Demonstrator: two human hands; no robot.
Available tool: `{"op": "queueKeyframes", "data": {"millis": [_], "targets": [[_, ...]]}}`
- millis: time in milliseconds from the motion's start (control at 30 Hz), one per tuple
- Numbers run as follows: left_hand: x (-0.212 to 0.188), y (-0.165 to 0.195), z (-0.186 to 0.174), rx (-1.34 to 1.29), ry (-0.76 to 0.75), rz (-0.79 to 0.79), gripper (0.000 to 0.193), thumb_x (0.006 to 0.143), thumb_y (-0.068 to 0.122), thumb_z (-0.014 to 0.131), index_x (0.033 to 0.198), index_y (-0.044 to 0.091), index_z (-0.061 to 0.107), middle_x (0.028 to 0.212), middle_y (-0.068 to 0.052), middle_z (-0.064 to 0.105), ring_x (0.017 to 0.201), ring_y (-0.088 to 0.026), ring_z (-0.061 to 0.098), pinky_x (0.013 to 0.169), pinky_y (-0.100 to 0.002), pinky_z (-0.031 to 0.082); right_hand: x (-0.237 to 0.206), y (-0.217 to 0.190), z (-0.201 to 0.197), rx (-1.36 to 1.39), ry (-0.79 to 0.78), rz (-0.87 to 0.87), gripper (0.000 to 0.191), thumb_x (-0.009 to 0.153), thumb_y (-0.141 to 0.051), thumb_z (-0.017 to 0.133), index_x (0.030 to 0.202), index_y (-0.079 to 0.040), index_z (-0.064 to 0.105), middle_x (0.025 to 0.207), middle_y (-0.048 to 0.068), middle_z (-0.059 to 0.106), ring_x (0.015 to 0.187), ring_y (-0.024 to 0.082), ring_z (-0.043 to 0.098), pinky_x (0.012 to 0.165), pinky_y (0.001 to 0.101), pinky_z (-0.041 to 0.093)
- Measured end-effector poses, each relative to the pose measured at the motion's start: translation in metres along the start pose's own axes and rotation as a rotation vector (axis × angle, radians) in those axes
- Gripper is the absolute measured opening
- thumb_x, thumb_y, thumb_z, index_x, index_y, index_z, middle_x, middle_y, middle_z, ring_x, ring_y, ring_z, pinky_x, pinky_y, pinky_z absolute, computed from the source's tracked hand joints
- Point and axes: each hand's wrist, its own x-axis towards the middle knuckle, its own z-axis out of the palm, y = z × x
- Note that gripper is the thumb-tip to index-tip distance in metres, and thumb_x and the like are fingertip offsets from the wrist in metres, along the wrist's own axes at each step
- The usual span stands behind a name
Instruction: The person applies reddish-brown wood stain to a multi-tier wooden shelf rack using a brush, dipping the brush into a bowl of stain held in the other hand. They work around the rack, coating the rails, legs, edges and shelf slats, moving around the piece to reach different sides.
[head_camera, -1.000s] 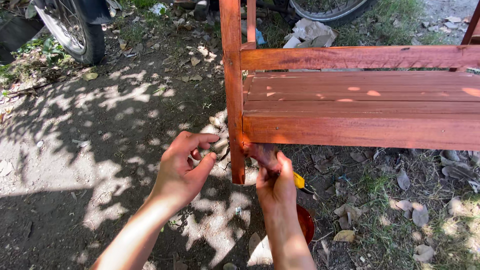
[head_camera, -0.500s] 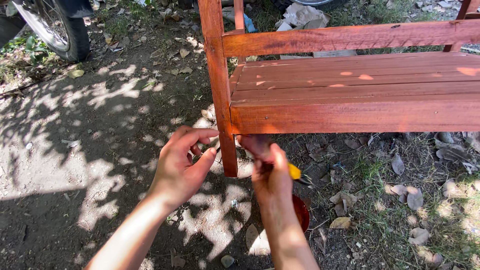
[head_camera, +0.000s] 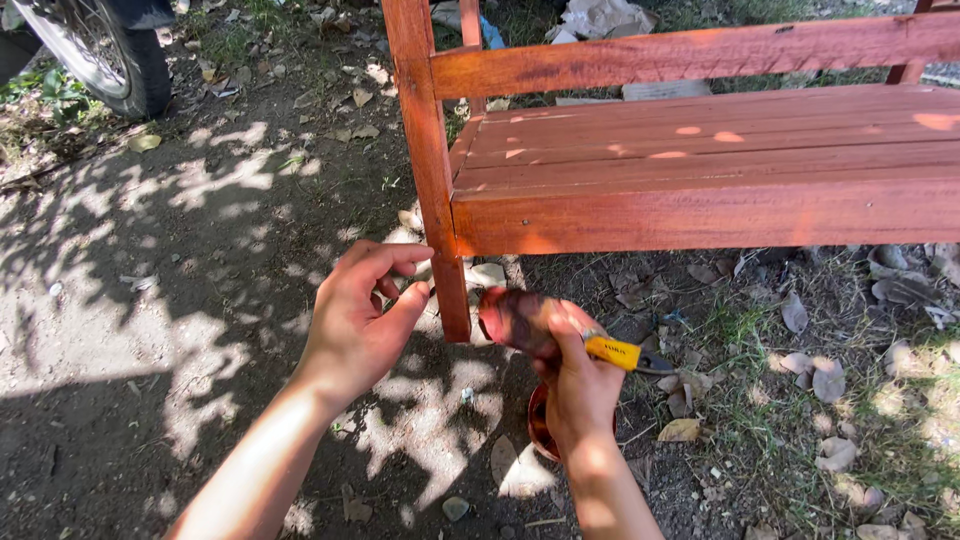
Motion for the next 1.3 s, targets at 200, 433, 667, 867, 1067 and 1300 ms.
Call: {"op": "queueKeyframes", "data": {"millis": [200,433,667,867,1067,1300], "targets": [[0.0,-0.001,-0.01,0.036,0.024,0.035,0.034,0.084,0.011,0.071,0.118,0.015,0.076,0.101,0.0,0.062,0.077,-0.009,0.056,0.062,-0.023,0.051,-0.004,0.024,-0.008,-0.076,-0.103,-0.036,0.027,0.089,-0.002,0.071,0.116,0.001,0.073,0.079,0.012,0.069,0.06,0.015,0.062,0.048,0.0254,0.046],[-0.004,-0.004,-0.009,0.004,0.017,0.062,0.035,0.084,0.012,0.073,0.119,0.015,0.075,0.099,-0.001,0.062,0.078,-0.009,0.055,0.064,-0.023,0.05,-0.023,0.013,-0.011,-0.444,-0.322,-0.477,0.033,0.09,-0.005,0.076,0.123,-0.001,0.07,0.108,0.011,0.075,0.092,0.014,0.07,0.082,0.0263,0.058],[-0.003,-0.004,-0.012,0.011,0.042,0.112,0.035,0.085,0.011,0.074,0.119,0.015,0.075,0.1,0.0,0.063,0.079,-0.008,0.055,0.065,-0.022,0.051,-0.03,-0.028,-0.029,-0.484,-0.342,-0.331,0.037,0.084,-0.012,0.079,0.12,-0.006,0.073,0.107,0.01,0.077,0.088,0.018,0.074,0.076,0.0302,0.065],[-0.005,0.0,-0.015,0.016,0.069,0.086,0.033,0.085,0.012,0.075,0.118,0.016,0.075,0.097,0.001,0.062,0.075,-0.007,0.055,0.062,-0.022,0.049,-0.024,-0.036,0.027,-0.343,-0.401,-0.407,0.038,0.09,-0.012,0.075,0.127,-0.007,0.071,0.113,0.009,0.077,0.1,0.016,0.074,0.09,0.0285,0.061],[-0.002,-0.007,-0.024,0.062,0.107,0.065,0.035,0.085,0.01,0.073,0.119,0.015,0.075,0.095,0.001,0.061,0.073,-0.007,0.054,0.059,-0.021,0.048,-0.067,-0.065,0.024,-0.875,-0.603,-0.648,0.047,0.08,-0.015,0.083,0.125,-0.007,0.073,0.1,0.012,0.08,0.087,0.017,0.075,0.078,0.0325,0.059],[0.003,-0.022,-0.035,0.0,0.201,0.158,0.034,0.088,0.008,0.072,0.122,0.01,0.072,0.098,-0.001,0.06,0.074,-0.008,0.053,0.06,-0.022,0.048,-0.038,-0.091,0.072,-0.832,-0.638,-1.236,0.04,0.091,-0.008,0.079,0.129,-0.005,0.07,0.112,0.015,0.076,0.09,0.018,0.075,0.078,0.0273,0.063]]}}
